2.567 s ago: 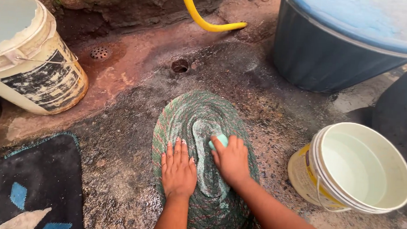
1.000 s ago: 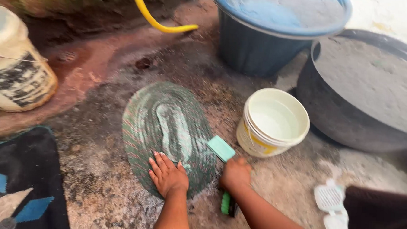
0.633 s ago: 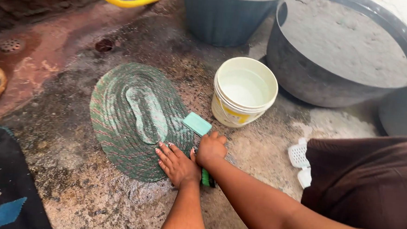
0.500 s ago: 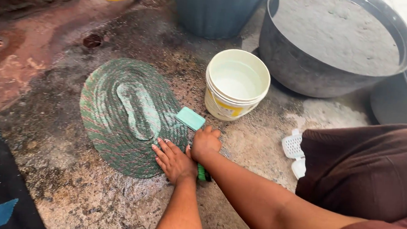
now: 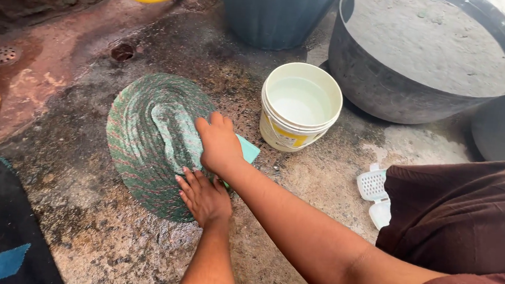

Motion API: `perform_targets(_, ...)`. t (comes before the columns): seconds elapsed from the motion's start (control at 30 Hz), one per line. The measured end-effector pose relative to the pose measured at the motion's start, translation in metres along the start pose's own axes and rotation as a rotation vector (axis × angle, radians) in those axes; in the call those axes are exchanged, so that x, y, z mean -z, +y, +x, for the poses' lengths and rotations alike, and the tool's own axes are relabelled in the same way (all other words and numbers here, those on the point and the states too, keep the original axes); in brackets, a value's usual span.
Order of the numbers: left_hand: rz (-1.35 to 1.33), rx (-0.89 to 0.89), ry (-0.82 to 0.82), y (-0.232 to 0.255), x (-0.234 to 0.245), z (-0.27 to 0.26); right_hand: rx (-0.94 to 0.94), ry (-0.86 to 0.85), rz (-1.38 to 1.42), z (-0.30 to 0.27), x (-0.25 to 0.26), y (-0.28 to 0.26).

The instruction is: Washing and scrubbing a hat on the floor with soap and a brush.

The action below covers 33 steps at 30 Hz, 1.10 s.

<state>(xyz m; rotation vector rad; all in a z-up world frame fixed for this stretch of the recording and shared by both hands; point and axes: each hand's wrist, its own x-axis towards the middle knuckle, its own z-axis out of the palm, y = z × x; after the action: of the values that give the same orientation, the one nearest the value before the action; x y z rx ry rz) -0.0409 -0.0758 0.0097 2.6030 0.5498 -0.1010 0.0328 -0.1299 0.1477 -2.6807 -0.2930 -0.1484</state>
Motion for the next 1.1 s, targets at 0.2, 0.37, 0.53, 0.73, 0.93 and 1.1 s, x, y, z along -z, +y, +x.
perform_targets(0.2, 0.155, 0.112, 0.092, -0.042, -0.011, 0.025, 0.496, 0.069, 0.108, -0.021, -0.042, 0.0)
perform_targets(0.37, 0.088, 0.138, -0.024, -0.04, -0.012, 0.013, 0.58, -0.051, 0.076, -0.051, -0.077, 0.007)
perform_targets(0.53, 0.139, 0.122, 0.11, -0.045, -0.019, 0.018, 0.545, -0.11, 0.089, -0.041, -0.077, 0.009)
perform_targets(0.73, 0.561, -0.09, -0.484, -0.06, 0.047, 0.063, 0.533, -0.393, 0.212, -0.021, -0.062, 0.021)
perform_targets(0.93, 0.843, 0.089, -0.785, 0.003, 0.137, 0.084, 0.418, -0.378, 0.065, -0.009, -0.035, 0.027)
perform_targets(1.1, 0.385, -0.235, -0.113, 0.056, 0.081, 0.127, 0.362, 0.076, -0.176, 0.03, 0.016, 0.043)
